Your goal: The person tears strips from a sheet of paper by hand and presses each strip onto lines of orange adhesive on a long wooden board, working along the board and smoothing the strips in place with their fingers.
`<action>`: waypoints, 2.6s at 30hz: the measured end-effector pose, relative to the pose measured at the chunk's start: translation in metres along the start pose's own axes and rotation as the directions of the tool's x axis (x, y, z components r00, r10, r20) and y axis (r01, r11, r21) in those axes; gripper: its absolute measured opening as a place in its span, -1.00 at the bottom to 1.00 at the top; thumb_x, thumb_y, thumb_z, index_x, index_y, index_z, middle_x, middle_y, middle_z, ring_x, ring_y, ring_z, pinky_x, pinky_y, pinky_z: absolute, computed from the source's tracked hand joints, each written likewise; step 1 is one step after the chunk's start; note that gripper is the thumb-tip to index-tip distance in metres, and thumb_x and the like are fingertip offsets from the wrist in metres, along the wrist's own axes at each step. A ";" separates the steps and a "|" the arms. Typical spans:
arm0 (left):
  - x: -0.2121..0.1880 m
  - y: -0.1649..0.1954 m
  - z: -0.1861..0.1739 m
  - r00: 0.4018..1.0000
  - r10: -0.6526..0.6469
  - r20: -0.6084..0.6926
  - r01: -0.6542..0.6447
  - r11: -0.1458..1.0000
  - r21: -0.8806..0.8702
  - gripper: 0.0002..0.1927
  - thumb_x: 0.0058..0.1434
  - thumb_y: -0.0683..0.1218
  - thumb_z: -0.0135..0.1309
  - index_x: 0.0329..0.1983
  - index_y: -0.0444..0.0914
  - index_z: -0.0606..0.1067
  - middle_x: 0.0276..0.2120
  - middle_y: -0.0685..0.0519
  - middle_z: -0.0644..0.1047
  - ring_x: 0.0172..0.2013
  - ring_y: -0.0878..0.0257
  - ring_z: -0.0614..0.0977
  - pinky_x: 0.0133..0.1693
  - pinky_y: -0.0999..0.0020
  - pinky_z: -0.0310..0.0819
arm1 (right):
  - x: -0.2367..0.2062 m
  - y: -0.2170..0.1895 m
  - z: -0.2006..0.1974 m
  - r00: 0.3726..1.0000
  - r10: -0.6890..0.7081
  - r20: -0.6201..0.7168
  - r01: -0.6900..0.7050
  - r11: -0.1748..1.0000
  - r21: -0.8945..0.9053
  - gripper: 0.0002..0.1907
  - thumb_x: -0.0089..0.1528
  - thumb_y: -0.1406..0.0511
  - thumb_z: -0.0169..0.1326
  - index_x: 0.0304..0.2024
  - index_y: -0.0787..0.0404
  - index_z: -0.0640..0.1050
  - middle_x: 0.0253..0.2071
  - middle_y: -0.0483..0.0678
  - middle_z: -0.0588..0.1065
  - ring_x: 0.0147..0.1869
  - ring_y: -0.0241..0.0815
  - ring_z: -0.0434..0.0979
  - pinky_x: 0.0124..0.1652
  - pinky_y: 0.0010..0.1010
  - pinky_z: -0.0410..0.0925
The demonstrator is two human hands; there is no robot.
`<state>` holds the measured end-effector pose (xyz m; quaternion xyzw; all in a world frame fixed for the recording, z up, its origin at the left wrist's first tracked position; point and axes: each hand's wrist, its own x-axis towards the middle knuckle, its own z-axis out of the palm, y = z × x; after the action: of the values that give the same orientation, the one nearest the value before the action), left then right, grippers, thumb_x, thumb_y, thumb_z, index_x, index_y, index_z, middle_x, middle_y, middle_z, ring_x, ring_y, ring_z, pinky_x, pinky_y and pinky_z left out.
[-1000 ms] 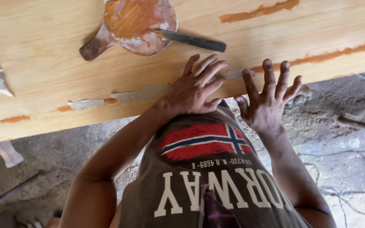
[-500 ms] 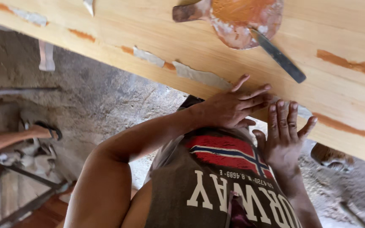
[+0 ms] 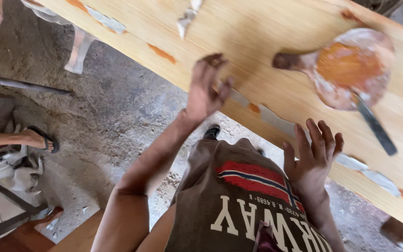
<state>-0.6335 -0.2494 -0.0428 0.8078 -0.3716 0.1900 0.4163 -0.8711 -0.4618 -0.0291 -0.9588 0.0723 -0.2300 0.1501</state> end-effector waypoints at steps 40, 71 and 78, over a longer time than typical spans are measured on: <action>0.072 -0.083 -0.052 0.849 -0.083 0.521 0.520 -0.043 -0.853 -0.89 0.40 -0.19 0.16 -0.13 -0.36 0.52 -0.24 0.02 0.62 -0.20 0.32 0.65 -0.15 0.41 0.48 | 0.213 -0.155 0.097 0.855 0.465 0.232 -0.307 0.093 0.947 -0.86 0.35 0.47 0.09 -0.04 0.34 0.58 -0.15 -0.03 0.60 -0.18 -0.28 0.59 -0.18 -0.44 0.44; 0.044 -0.066 -0.035 0.919 -0.362 0.156 0.313 0.427 -0.848 -0.91 0.47 -0.23 0.11 -0.09 -0.35 0.44 -0.37 0.01 0.53 -0.44 0.40 0.43 -0.39 0.48 0.35 | 0.180 -0.124 0.115 0.866 0.297 -0.402 -0.123 0.906 0.405 -0.94 0.44 0.49 0.09 -0.16 0.36 0.56 -0.23 -0.02 0.60 -0.19 -0.39 0.52 -0.16 -0.48 0.40; 0.061 -0.086 -0.054 0.996 0.049 0.078 0.021 0.698 -0.716 0.18 -0.04 0.08 0.46 0.45 -0.39 -0.02 0.28 -0.33 0.28 0.20 -0.07 0.45 0.13 0.07 0.47 | 0.197 -0.130 0.085 0.901 0.402 -0.166 -0.198 0.719 0.666 -0.89 0.46 0.45 0.07 -0.06 0.37 0.61 -0.16 -0.12 0.63 -0.15 -0.46 0.53 -0.15 -0.54 0.39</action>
<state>-0.5281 -0.1996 -0.0197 0.5873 -0.4408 -0.0031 0.6787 -0.6488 -0.3581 0.0231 -0.7799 0.1684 -0.3551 0.4872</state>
